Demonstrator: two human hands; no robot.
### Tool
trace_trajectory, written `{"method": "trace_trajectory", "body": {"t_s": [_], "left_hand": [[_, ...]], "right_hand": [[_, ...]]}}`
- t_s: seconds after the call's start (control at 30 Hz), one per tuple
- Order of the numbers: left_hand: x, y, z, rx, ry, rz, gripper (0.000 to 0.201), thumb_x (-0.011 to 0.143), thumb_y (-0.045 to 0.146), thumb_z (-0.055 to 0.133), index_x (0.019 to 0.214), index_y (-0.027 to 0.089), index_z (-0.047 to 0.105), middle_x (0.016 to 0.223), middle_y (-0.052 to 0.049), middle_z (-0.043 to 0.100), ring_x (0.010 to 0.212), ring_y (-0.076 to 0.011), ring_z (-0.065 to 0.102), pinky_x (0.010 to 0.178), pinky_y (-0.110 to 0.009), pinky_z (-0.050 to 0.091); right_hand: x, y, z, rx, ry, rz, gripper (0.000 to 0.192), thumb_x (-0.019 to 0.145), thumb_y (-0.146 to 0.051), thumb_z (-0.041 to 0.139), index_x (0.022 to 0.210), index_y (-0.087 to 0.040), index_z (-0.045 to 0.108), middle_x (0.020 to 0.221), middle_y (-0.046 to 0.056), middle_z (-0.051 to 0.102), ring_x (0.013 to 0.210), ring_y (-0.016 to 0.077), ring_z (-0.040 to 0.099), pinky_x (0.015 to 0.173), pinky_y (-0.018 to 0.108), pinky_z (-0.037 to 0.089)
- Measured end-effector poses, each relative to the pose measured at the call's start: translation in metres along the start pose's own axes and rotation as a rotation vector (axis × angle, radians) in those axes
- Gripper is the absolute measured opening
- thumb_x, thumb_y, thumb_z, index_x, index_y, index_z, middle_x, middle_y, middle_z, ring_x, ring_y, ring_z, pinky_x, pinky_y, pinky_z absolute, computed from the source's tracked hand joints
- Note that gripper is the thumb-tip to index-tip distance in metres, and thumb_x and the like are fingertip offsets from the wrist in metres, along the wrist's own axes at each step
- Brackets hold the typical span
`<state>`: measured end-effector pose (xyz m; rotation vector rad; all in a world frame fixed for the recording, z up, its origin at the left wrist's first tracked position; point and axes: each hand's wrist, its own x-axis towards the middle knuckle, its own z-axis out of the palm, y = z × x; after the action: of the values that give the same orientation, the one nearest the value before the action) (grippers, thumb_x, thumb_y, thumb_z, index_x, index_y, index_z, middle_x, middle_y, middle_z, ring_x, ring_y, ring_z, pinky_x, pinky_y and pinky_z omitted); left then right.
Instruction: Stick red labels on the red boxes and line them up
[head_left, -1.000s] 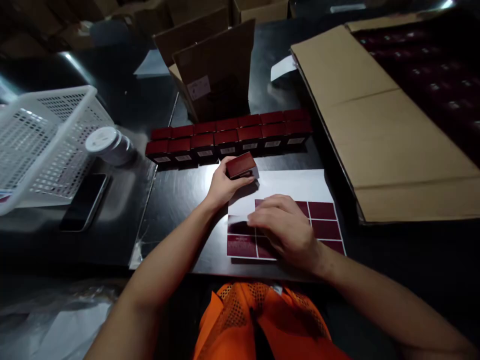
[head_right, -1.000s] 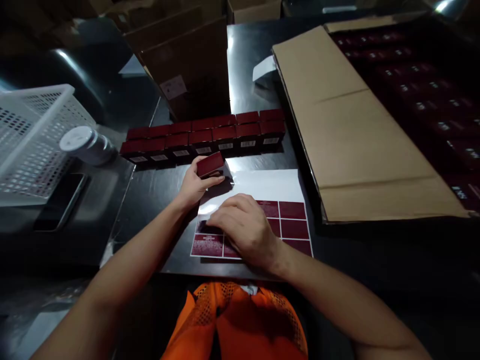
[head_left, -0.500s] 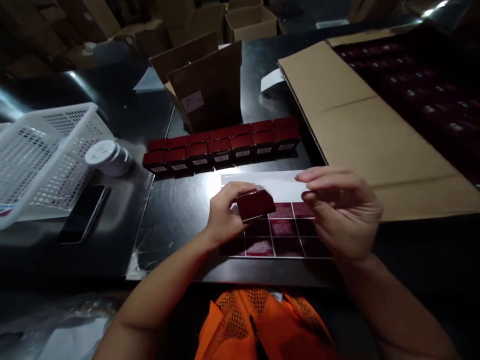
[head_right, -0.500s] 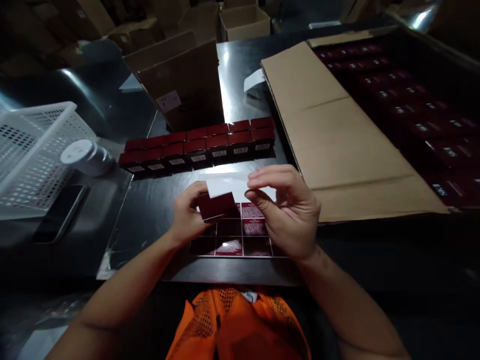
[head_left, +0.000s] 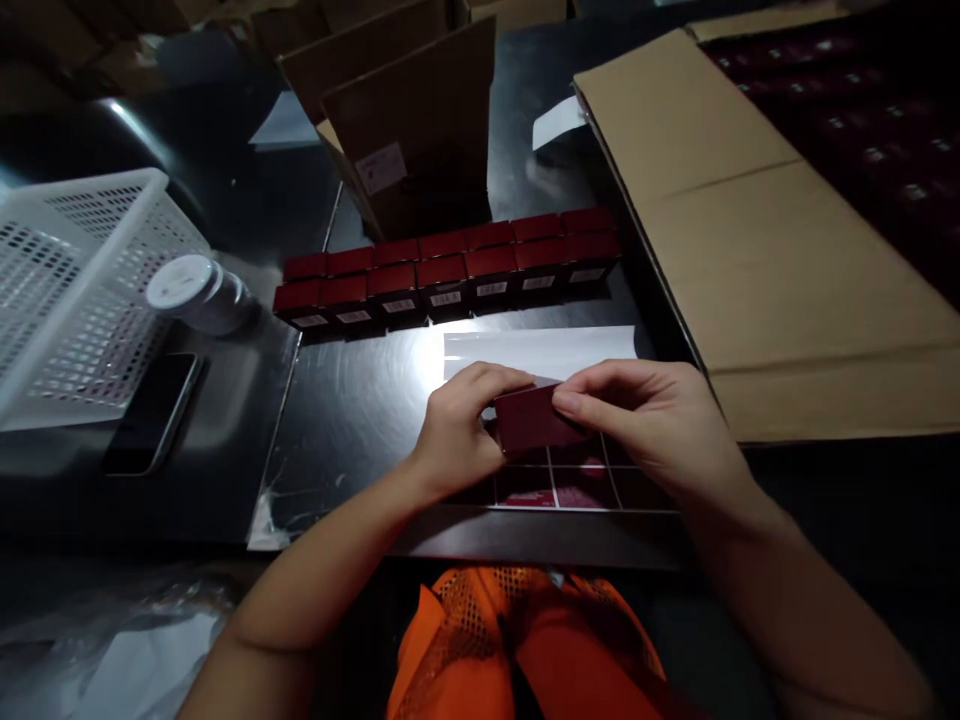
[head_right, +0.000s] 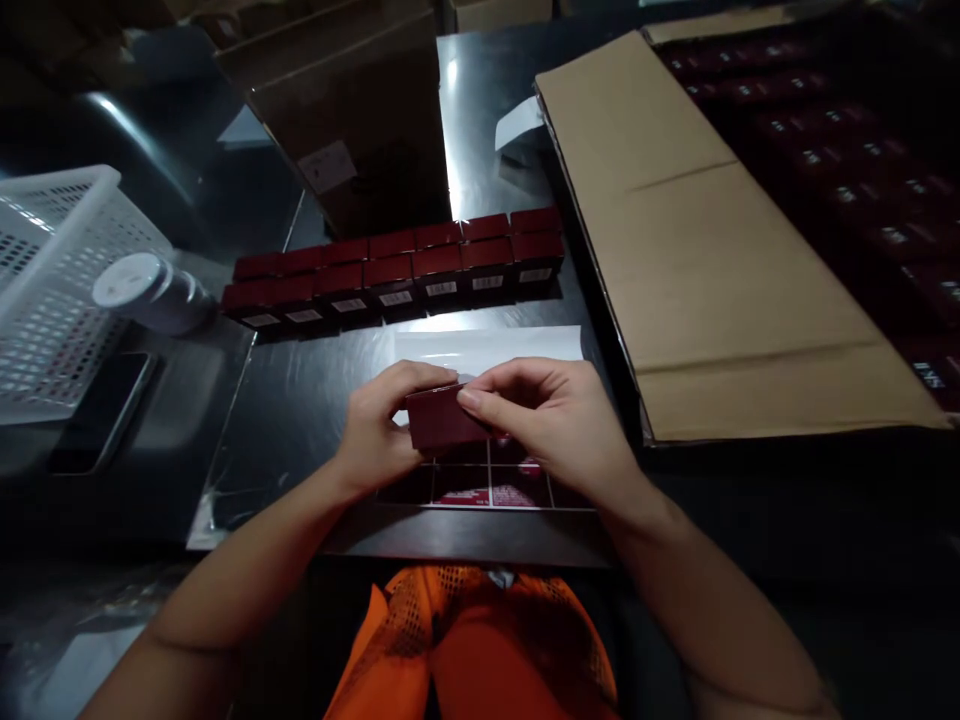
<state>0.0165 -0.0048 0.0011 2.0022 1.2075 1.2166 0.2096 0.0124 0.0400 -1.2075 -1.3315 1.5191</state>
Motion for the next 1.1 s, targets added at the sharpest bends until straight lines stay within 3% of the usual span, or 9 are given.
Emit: {"method": "trace_trajectory", "body": {"t_s": [1.1], "left_hand": [[-0.0023, -0.0010, 0.0006, 0.035, 0.008, 0.093, 0.031, 0.077, 0.020, 0.078, 0.106, 0.019, 0.067, 0.098, -0.006, 0.073, 0.089, -0.0166, 0.070, 0.079, -0.027, 0.057]], "right_hand": [[-0.0012, -0.0021, -0.0007, 0.003, -0.010, 0.008, 0.028, 0.067, -0.042, 0.091, 0.075, -0.019, 0.078, 0.062, 0.000, 0.067, 0.053, 0.0118, 0.057, 0.045, 0.020, 0.046]]}}
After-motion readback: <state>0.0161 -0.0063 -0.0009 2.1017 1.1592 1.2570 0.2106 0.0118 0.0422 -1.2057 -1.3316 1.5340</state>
